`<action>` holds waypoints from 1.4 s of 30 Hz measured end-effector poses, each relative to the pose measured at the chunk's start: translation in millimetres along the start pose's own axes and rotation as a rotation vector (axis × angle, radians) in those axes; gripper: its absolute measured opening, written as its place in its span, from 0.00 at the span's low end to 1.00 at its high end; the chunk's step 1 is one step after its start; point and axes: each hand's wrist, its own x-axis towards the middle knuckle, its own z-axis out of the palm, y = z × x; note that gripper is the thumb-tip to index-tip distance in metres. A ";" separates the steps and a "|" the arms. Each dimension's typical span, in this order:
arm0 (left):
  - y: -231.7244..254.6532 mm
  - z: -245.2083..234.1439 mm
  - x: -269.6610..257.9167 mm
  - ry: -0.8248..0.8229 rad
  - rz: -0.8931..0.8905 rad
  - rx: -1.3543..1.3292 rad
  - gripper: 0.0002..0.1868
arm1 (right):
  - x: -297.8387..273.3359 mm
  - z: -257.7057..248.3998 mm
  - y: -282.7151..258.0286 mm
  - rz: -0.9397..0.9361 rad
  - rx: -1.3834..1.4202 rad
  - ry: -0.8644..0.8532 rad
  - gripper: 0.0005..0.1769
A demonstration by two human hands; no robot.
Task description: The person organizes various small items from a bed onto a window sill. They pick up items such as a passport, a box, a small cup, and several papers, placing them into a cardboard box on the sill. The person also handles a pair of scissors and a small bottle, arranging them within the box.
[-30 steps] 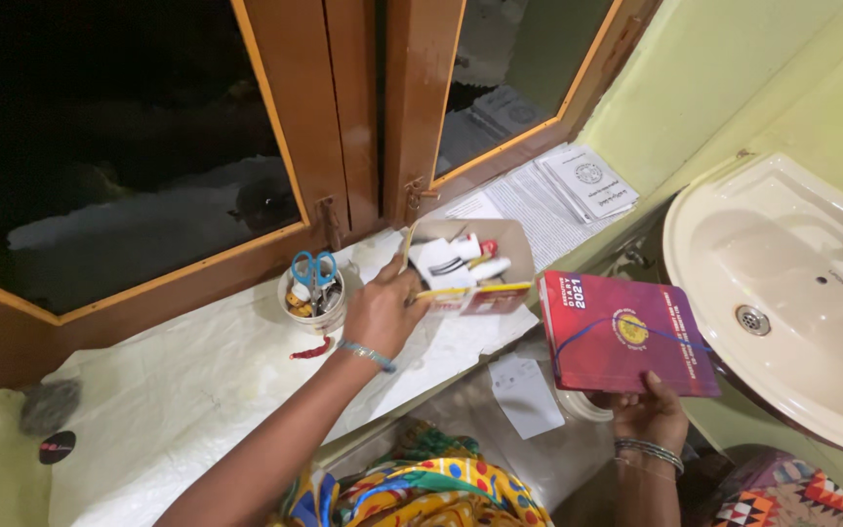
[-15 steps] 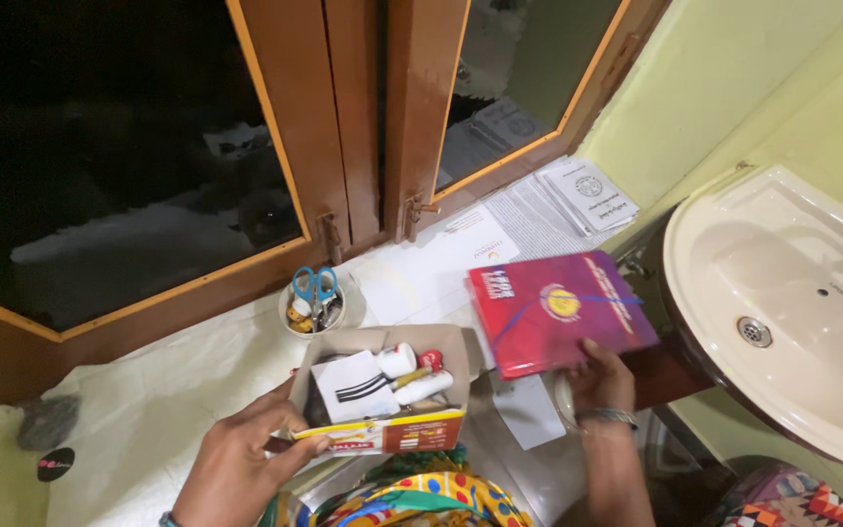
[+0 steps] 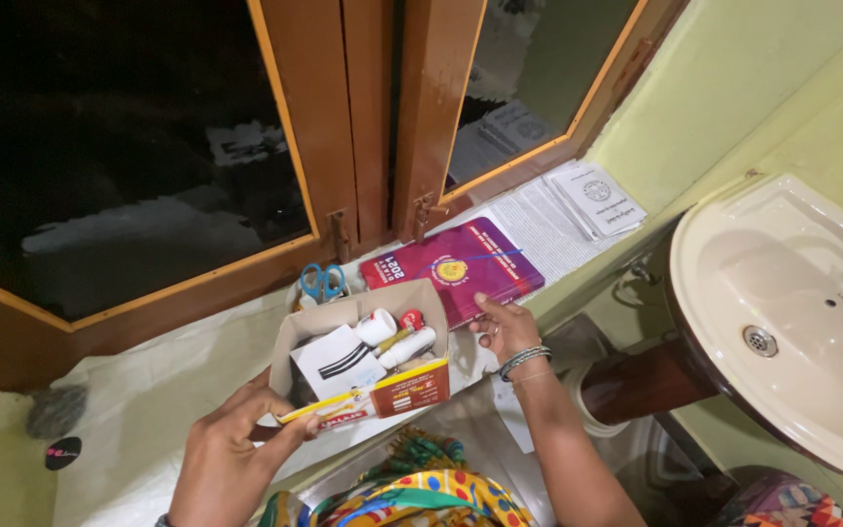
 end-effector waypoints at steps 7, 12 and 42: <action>22.0 20.7 11.0 -0.044 0.135 -0.091 0.10 | 27.5 -23.2 11.8 0.011 -0.099 -0.127 0.14; 48.2 44.2 26.7 -0.109 0.120 -0.102 0.11 | 35.1 -27.0 15.5 0.076 0.094 -0.169 0.17; 35.3 139.7 87.2 0.243 0.523 0.315 0.15 | -26.3 -14.1 -17.3 -0.431 -0.792 0.128 0.17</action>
